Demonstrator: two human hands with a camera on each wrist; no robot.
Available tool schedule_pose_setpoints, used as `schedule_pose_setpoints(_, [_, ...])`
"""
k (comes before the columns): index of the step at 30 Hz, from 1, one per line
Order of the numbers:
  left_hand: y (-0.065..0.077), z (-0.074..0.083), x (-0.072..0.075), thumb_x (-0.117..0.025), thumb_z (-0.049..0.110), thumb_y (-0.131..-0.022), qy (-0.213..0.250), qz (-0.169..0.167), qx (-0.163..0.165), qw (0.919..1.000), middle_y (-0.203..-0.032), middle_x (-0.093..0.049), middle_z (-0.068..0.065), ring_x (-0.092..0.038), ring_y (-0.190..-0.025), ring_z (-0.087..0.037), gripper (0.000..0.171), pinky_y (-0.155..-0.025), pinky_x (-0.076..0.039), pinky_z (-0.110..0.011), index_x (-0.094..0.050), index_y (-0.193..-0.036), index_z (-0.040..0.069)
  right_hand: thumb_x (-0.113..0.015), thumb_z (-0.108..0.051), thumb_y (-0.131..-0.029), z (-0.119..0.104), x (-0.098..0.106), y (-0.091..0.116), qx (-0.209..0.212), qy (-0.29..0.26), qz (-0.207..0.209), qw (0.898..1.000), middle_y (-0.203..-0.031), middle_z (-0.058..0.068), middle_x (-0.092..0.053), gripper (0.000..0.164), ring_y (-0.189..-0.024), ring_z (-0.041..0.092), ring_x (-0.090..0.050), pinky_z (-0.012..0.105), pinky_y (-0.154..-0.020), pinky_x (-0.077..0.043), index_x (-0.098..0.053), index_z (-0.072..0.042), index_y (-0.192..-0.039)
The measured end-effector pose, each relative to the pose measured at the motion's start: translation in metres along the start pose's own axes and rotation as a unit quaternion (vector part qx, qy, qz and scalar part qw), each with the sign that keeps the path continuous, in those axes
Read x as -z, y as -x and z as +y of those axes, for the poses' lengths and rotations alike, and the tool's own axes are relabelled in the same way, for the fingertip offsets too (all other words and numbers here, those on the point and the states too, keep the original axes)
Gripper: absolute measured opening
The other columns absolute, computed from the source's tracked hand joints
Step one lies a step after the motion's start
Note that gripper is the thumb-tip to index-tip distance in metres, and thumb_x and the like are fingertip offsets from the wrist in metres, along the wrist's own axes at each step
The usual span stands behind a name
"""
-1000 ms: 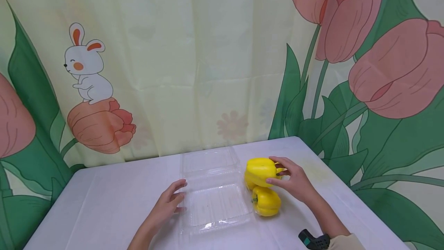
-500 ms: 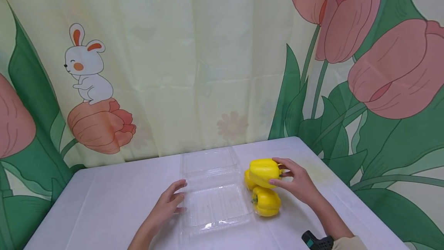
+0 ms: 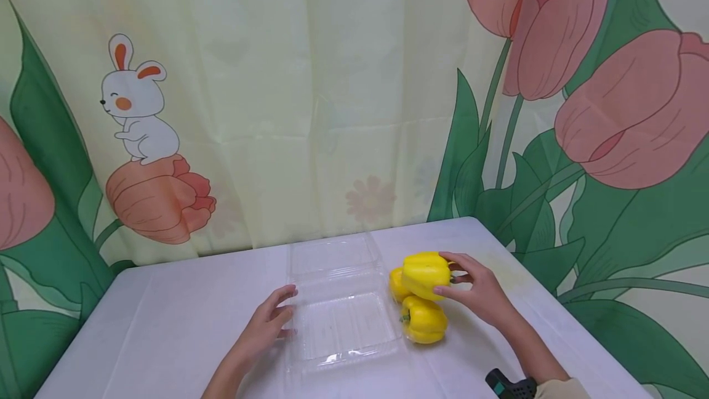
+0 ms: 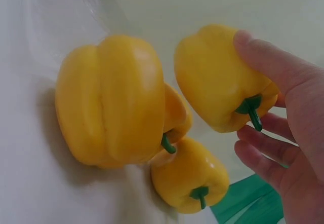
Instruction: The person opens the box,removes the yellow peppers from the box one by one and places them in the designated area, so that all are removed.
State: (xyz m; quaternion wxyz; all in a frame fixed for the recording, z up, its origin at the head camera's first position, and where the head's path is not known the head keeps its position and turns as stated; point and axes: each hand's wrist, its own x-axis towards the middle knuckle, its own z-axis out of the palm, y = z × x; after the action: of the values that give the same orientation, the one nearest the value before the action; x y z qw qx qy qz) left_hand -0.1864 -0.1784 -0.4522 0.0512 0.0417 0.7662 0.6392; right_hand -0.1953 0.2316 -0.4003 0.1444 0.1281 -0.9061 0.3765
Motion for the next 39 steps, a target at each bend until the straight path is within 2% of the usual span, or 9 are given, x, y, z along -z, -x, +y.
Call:
schedule_pose_setpoints(13, [-0.002,-0.001,0.000,-0.049,0.008,-0.098,-0.001,-0.003,0.001,1.0000,-0.148,-0.043,-0.015,-0.047,-0.131,-0.039,0.046,-0.081,-0.059,-0.042,-0.041,-0.143,0.008,-0.079,-0.035,-0.079,0.005,0.003,0.004,-0.003,0.002,0.002,1.000,-0.133,0.009,-0.057,0.069,-0.109,0.024,-0.058,0.024,-0.084,-0.058,-0.051,-0.014,-0.138])
schedule_pose_setpoints(19, [-0.002,0.000,0.000,-0.049,0.007,-0.098,-0.005,-0.001,0.005,1.0000,-0.148,-0.043,-0.015,-0.048,-0.131,-0.038,0.046,-0.081,-0.059,-0.042,-0.041,-0.143,0.008,-0.078,-0.036,-0.079,0.007,0.005,0.005,-0.006,0.007,0.002,1.000,-0.133,0.010,-0.057,0.069,-0.109,0.026,-0.059,0.015,-0.082,-0.054,-0.050,-0.013,-0.138])
schedule_pose_setpoints(27, [-0.001,0.000,0.000,-0.050,0.009,-0.098,-0.011,0.005,0.008,0.9999,-0.148,-0.043,-0.014,-0.049,-0.130,-0.037,0.046,-0.081,-0.059,-0.043,-0.041,-0.143,0.010,-0.078,-0.036,-0.080,0.009,0.007,0.007,-0.010,0.010,0.000,1.000,-0.134,0.010,-0.057,0.069,-0.109,0.026,-0.059,0.015,-0.081,-0.054,-0.050,-0.013,-0.138])
schedule_pose_setpoints(34, [-0.001,-0.001,0.000,-0.049,0.008,-0.098,-0.009,0.006,0.007,0.9999,-0.148,-0.044,-0.014,-0.049,-0.129,-0.037,0.046,-0.081,-0.059,-0.043,-0.041,-0.143,0.010,-0.077,-0.038,-0.080,0.011,0.009,0.009,-0.019,0.013,0.001,1.000,-0.133,0.010,-0.057,0.069,-0.109,0.026,-0.059,0.027,-0.083,-0.058,-0.050,-0.013,-0.138])
schedule_pose_setpoints(39, [0.000,-0.001,0.000,-0.050,0.009,-0.098,-0.012,0.006,0.008,0.9999,-0.148,-0.044,-0.014,-0.049,-0.130,-0.037,0.046,-0.081,-0.059,-0.043,-0.041,-0.143,0.010,-0.077,-0.039,-0.080,0.013,0.011,0.011,-0.022,0.017,0.003,1.000,-0.132,0.010,-0.057,0.070,-0.109,0.026,-0.059,0.015,-0.081,-0.054,-0.050,-0.012,-0.138])
